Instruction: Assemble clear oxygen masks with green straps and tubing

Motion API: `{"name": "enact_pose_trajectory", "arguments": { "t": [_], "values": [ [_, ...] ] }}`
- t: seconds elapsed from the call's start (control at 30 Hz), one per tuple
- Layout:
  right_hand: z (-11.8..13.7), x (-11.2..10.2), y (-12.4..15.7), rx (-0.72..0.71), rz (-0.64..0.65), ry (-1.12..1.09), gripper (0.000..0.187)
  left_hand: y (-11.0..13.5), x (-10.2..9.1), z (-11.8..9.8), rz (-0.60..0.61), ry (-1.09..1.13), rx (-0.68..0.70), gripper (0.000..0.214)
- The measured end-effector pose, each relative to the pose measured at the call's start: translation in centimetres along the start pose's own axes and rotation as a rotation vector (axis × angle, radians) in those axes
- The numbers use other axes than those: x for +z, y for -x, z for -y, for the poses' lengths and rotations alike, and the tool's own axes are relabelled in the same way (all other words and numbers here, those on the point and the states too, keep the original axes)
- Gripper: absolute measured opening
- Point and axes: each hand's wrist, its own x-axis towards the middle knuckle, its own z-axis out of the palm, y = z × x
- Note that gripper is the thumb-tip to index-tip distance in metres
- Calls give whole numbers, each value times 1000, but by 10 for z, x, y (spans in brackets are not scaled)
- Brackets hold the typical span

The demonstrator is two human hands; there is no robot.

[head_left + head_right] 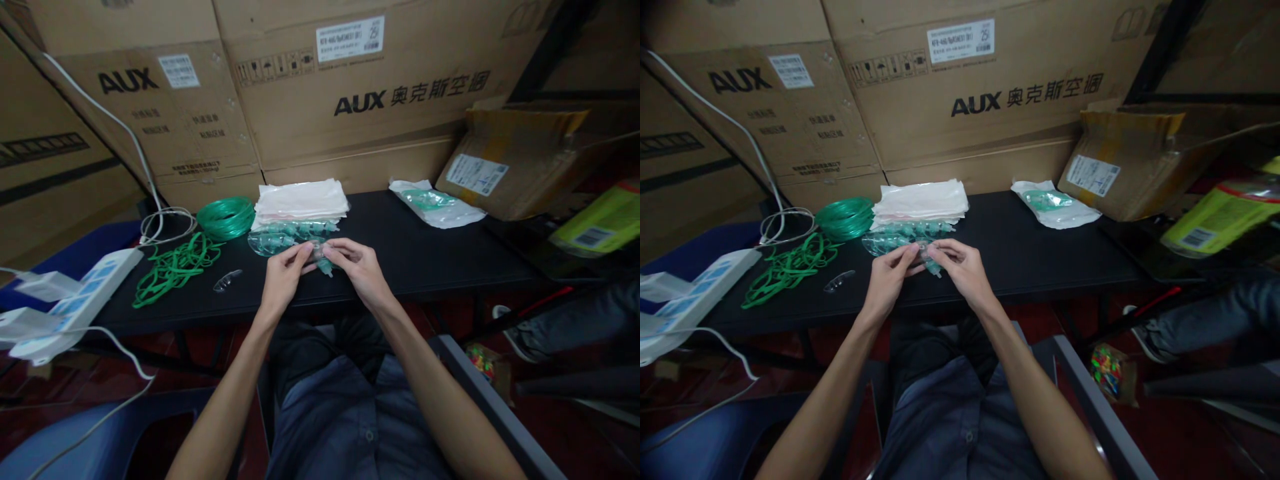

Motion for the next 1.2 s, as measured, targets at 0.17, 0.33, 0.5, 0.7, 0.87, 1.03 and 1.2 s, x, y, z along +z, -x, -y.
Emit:
{"name": "enact_pose_trajectory", "arguments": {
  "t": [0.17,0.33,0.5,0.7,0.87,1.03,1.2],
  "values": [
    [0,0,0,-12,48,-3,28,2,2,-6,-18,3,-9,43],
    [-5,-1,-1,41,15,-20,33,2,2,-5,-51,-6,-5,43],
    [-3,0,-1,116,-32,-44,32,2,3,-3,-65,-3,-3,43],
    [-5,3,1,4,-132,71,27,2,1,2,-41,-8,20,42],
    [-12,5,5,-153,-183,265,19,1,1,5,-19,-32,40,42],
    [-12,9,9,-299,-244,397,13,3,3,4,-18,-89,65,44],
    [-10,10,11,-377,-254,417,12,4,2,5,-49,-180,124,42]
  ]
}}
